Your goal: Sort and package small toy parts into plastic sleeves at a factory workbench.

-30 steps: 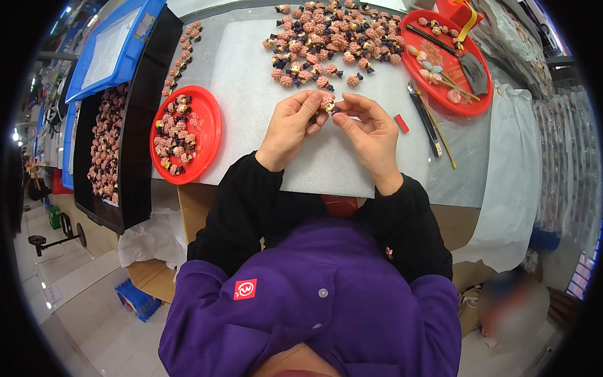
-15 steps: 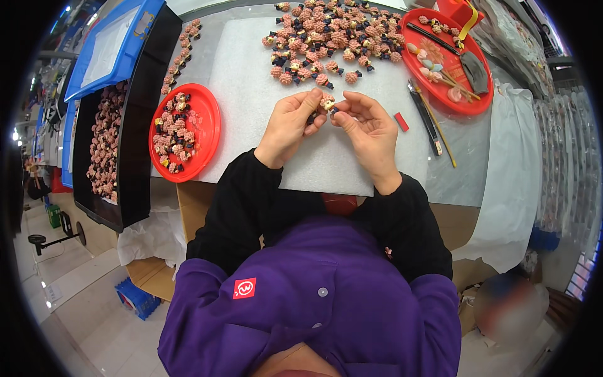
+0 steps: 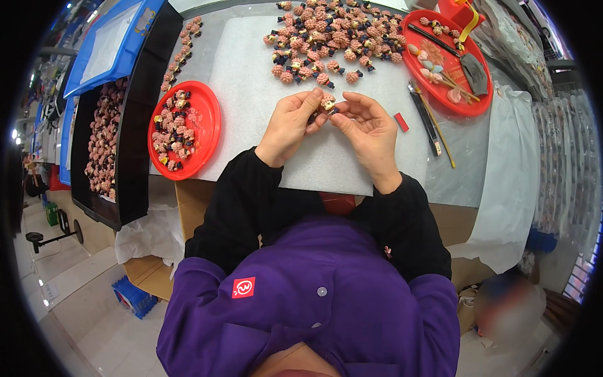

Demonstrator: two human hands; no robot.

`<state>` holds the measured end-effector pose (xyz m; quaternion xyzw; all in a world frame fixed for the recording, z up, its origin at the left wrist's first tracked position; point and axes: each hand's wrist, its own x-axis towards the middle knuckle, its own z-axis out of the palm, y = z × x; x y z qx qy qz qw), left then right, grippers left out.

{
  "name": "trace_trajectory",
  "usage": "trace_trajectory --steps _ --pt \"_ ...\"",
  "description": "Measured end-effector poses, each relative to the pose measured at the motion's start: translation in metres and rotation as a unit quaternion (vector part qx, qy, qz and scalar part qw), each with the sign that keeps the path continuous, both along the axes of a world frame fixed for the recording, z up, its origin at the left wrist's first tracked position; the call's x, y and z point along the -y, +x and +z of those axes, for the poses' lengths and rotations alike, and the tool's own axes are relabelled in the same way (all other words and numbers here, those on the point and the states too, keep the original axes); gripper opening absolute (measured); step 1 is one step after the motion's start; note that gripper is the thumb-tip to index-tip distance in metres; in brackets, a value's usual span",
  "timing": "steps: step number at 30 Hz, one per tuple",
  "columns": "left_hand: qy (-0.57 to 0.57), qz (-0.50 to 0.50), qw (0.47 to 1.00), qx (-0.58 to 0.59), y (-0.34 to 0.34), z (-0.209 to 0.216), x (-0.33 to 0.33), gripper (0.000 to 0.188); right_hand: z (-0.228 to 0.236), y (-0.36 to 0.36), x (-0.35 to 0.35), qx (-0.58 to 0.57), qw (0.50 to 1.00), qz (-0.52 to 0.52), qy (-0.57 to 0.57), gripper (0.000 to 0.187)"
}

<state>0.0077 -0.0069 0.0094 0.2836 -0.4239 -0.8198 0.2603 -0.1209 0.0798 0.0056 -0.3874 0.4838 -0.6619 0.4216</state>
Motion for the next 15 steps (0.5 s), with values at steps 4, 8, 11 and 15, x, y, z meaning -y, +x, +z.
trace_trajectory --steps 4,8,11,15 --pt "0.030 -0.015 0.999 -0.025 0.0018 -0.0010 0.0017 0.029 -0.0020 0.0002 -0.0003 -0.045 0.999 -0.019 -0.017 0.039" --pt "0.076 -0.020 0.993 -0.092 0.0041 0.0019 0.0022 0.025 -0.0031 -0.0004 0.0000 -0.066 0.997 -0.038 -0.029 0.042" --pt "0.028 -0.026 0.997 -0.060 0.0035 0.0016 0.0003 0.022 -0.0022 -0.0008 -0.0006 -0.077 0.995 -0.054 -0.029 0.043" --pt "0.006 -0.032 0.998 -0.050 0.0045 0.0018 -0.0002 0.024 0.0010 0.0002 -0.0001 -0.081 0.994 -0.057 -0.038 0.042"
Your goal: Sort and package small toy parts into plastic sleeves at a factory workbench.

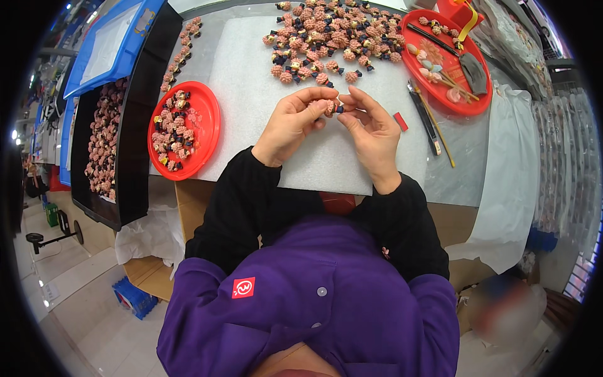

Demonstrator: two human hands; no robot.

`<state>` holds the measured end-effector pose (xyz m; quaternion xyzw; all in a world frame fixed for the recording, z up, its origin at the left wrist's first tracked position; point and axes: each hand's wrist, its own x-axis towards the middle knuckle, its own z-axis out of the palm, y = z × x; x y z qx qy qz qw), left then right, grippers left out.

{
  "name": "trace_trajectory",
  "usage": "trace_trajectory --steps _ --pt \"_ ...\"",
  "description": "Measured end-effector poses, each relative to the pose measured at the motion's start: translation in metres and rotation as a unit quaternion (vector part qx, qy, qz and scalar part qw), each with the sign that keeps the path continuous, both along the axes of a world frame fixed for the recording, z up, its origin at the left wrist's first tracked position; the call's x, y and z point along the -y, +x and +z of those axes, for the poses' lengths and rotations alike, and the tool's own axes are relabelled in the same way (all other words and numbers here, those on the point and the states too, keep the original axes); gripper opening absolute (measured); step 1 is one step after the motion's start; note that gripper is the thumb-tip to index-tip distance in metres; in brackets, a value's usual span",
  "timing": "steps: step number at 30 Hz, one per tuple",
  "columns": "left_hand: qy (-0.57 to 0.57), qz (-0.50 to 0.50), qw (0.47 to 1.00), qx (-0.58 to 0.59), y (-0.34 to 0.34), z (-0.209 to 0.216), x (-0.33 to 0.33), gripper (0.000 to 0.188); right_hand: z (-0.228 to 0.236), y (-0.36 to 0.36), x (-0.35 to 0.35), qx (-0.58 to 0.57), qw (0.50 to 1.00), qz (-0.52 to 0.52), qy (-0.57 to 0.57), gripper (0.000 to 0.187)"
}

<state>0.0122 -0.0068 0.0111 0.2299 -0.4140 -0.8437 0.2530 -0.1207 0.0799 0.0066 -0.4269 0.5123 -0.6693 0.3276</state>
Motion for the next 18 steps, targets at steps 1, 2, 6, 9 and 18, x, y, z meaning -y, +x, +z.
trace_trajectory --steps 1,2,6,9,18 --pt "-0.006 -0.003 1.000 0.002 0.000 0.000 0.000 0.026 0.001 0.001 0.000 0.004 1.000 0.003 -0.001 0.040" --pt "-0.006 -0.003 1.000 0.002 0.000 0.001 0.000 0.026 0.001 0.001 -0.001 0.008 1.000 0.006 -0.002 0.039" --pt "0.037 0.024 0.999 -0.022 -0.002 0.003 0.000 0.031 0.001 -0.001 -0.002 -0.015 1.000 -0.013 -0.006 0.032" --pt "0.004 0.041 0.998 -0.052 -0.003 0.001 -0.003 0.031 -0.001 -0.007 -0.002 -0.044 0.999 0.001 0.006 0.026" --pt "-0.063 -0.001 0.997 0.037 -0.007 -0.003 -0.004 0.033 -0.002 -0.013 0.002 -0.069 0.997 0.030 0.020 0.017"
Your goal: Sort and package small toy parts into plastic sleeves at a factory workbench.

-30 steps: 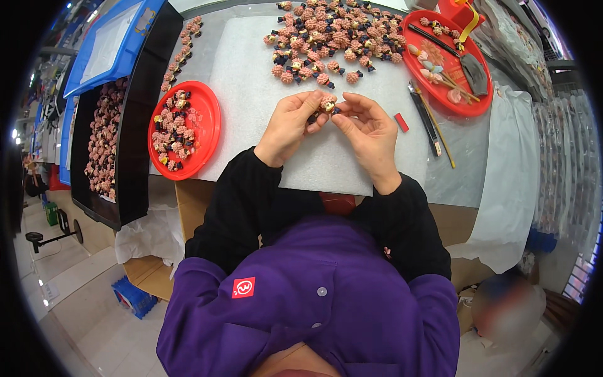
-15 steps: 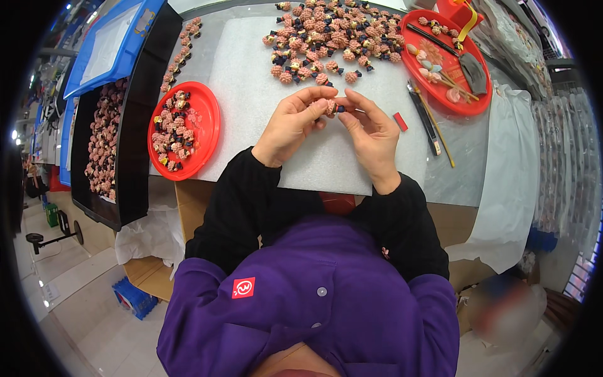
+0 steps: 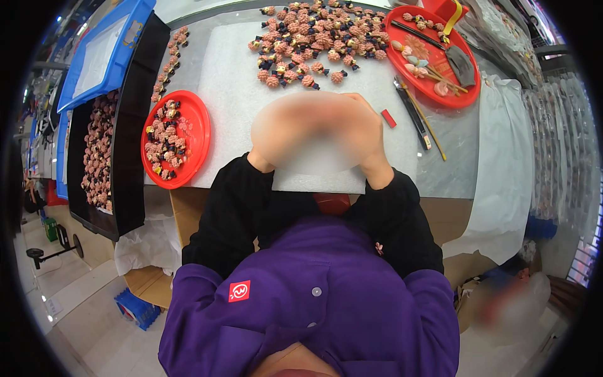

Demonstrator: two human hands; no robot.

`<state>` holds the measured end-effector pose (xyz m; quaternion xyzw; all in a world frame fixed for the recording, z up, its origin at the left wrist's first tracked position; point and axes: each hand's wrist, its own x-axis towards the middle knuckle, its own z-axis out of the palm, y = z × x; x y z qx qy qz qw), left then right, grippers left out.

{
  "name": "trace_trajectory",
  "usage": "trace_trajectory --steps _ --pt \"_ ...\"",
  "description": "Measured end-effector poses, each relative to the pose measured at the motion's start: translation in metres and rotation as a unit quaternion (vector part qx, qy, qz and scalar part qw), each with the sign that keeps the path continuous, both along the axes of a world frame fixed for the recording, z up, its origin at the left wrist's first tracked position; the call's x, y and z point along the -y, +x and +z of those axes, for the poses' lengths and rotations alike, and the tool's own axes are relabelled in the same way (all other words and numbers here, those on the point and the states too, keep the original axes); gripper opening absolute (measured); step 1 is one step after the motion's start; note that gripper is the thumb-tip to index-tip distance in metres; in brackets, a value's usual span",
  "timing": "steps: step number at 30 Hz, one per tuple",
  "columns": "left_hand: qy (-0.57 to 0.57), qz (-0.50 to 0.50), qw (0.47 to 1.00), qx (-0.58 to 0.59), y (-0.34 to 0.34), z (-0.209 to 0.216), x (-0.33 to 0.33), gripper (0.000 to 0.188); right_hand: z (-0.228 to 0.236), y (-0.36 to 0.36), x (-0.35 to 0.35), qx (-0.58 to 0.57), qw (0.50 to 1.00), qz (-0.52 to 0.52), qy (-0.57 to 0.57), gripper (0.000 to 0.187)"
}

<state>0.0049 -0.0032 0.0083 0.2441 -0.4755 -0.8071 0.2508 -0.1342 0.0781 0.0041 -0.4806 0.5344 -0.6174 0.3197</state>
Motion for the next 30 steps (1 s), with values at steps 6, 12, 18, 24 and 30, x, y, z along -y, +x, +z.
trace_trajectory --steps 6,12,18,24,30 --pt "-0.060 0.066 0.996 0.003 0.000 -0.007 -0.002 0.037 0.016 0.012 0.002 -0.195 0.979 -0.064 0.003 0.017" --pt "0.017 0.061 0.998 -0.017 -0.001 0.002 -0.004 0.050 0.037 0.015 -0.008 -0.369 0.929 -0.034 -0.002 0.035" --pt "-0.023 -0.035 0.995 -0.087 -0.005 0.013 -0.008 0.059 0.056 -0.009 -0.018 -0.439 0.898 -0.021 -0.005 0.039" --pt "-0.057 -0.001 0.998 -0.035 -0.004 0.015 -0.006 0.045 0.098 -0.197 -0.015 -0.601 0.783 -0.127 -0.092 0.037" --pt "-0.101 -0.033 0.993 -0.044 -0.011 0.011 -0.002 0.043 0.085 -0.388 -0.060 -0.466 0.837 -0.114 0.264 0.034"
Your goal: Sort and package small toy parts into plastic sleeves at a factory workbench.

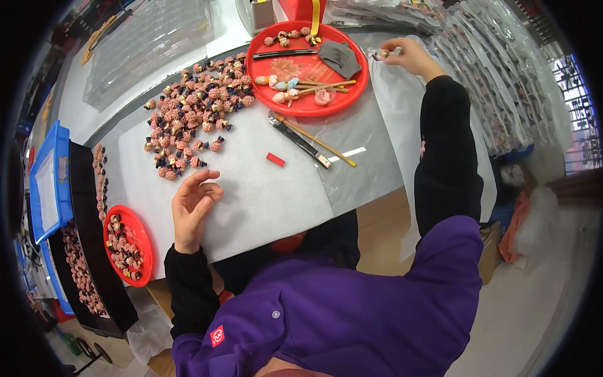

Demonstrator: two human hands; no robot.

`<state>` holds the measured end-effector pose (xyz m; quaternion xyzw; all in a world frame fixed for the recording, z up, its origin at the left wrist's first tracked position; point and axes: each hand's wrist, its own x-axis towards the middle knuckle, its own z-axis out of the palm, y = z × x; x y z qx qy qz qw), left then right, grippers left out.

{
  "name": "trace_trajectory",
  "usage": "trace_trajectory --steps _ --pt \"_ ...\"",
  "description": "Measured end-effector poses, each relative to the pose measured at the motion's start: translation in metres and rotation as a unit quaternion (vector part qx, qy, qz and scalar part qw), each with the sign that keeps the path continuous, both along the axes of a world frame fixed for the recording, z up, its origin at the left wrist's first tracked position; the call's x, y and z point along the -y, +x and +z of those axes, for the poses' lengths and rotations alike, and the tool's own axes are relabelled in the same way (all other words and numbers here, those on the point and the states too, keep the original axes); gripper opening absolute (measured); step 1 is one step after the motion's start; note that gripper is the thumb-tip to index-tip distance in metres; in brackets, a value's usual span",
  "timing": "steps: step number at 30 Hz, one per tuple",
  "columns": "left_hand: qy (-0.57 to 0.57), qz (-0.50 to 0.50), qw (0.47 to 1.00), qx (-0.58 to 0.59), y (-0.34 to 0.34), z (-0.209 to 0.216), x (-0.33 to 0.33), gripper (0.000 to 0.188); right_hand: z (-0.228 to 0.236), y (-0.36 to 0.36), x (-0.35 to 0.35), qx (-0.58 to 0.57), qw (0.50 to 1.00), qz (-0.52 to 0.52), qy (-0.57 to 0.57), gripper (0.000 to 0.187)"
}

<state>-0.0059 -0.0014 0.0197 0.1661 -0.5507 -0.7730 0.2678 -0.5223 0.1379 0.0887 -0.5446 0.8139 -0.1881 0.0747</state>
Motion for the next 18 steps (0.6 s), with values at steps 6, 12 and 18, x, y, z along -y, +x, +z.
trace_trajectory --steps 6,12,18 --pt "0.002 -0.001 1.000 -0.002 0.002 0.001 0.002 0.045 -0.023 -0.064 0.002 -0.069 0.998 -0.004 0.003 0.041" --pt "-0.003 0.003 1.000 0.006 0.006 0.000 0.003 0.046 -0.031 -0.050 0.006 -0.094 0.994 -0.004 0.056 0.035" --pt "-0.014 -0.002 1.000 0.026 0.009 0.000 0.002 0.047 -0.064 -0.040 -0.020 -0.183 0.981 -0.014 -0.066 0.024"
